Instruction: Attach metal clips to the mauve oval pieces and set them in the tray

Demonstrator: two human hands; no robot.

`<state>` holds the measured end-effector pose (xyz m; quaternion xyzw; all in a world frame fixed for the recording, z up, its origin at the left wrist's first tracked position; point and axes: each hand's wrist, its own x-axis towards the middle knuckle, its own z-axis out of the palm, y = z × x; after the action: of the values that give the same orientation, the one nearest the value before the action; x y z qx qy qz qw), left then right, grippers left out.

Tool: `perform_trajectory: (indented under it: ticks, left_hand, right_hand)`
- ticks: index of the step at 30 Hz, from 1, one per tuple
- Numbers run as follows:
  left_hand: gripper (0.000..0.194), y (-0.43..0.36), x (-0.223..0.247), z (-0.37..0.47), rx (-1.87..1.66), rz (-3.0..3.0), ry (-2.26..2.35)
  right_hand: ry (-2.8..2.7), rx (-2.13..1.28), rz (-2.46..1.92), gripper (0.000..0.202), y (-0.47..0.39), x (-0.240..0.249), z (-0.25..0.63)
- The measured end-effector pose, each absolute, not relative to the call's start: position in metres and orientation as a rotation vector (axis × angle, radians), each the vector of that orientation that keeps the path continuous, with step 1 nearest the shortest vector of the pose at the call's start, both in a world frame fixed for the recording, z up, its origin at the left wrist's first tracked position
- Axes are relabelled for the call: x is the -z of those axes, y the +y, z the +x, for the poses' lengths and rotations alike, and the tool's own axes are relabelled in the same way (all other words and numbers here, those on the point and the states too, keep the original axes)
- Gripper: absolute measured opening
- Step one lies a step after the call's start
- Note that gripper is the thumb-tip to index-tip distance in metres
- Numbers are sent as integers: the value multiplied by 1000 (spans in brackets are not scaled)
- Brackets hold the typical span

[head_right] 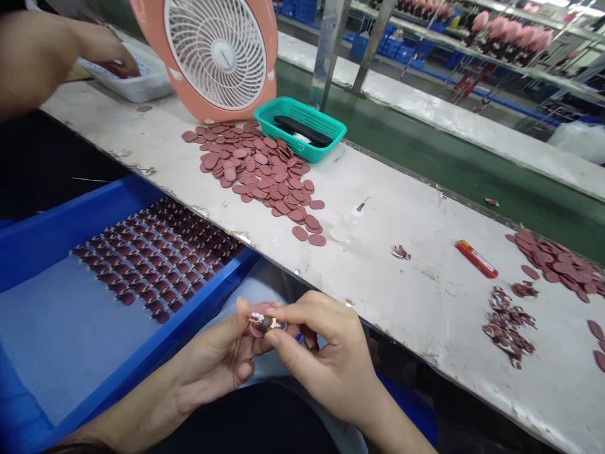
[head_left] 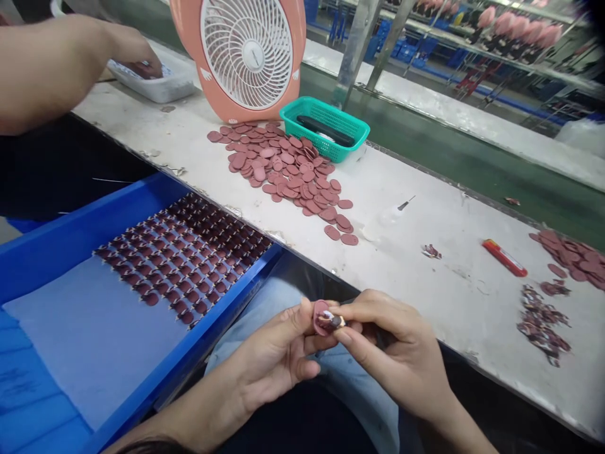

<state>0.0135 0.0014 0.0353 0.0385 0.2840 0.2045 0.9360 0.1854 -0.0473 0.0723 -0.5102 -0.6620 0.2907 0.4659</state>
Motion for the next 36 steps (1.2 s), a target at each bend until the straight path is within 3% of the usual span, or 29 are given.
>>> perform_trajectory:
  ticks: [3,7,10,16,23,29,33,36]
  left_hand:
    - [68,2,-33,11,-514,144,664]
    - [44,-2,-30,4,-792,335,865]
    - [42,-3,-30,0,-893,449,898]
    - [33,1,-28,-7,-986,605,1016]
    - [36,1,-24,-16,-976,714,1242]
    - [37,18,8,-113,-983,910,1751]
    - [35,35,42,-203,-691,1106,2183]
    - [30,43,64,-242,-348,1254,2247]
  right_hand:
    - [-1593,-522,-1307,16,-44,-65,184]
    - [-1698,79,-1329,31,-37,-45,173]
    - [-1856,322,-1214,38,-31,-31,161]
    - [-1939,285,-1117,36,-22,-15,145]
    - [-2044,251,-1082,46,-12,-13,136]
    - [-2051,224,-1086,68,-30,-17,162]
    - [-1993,220,-1160,70,-42,-6,179]
    - [-1978,213,-1148,65,-44,0,179]
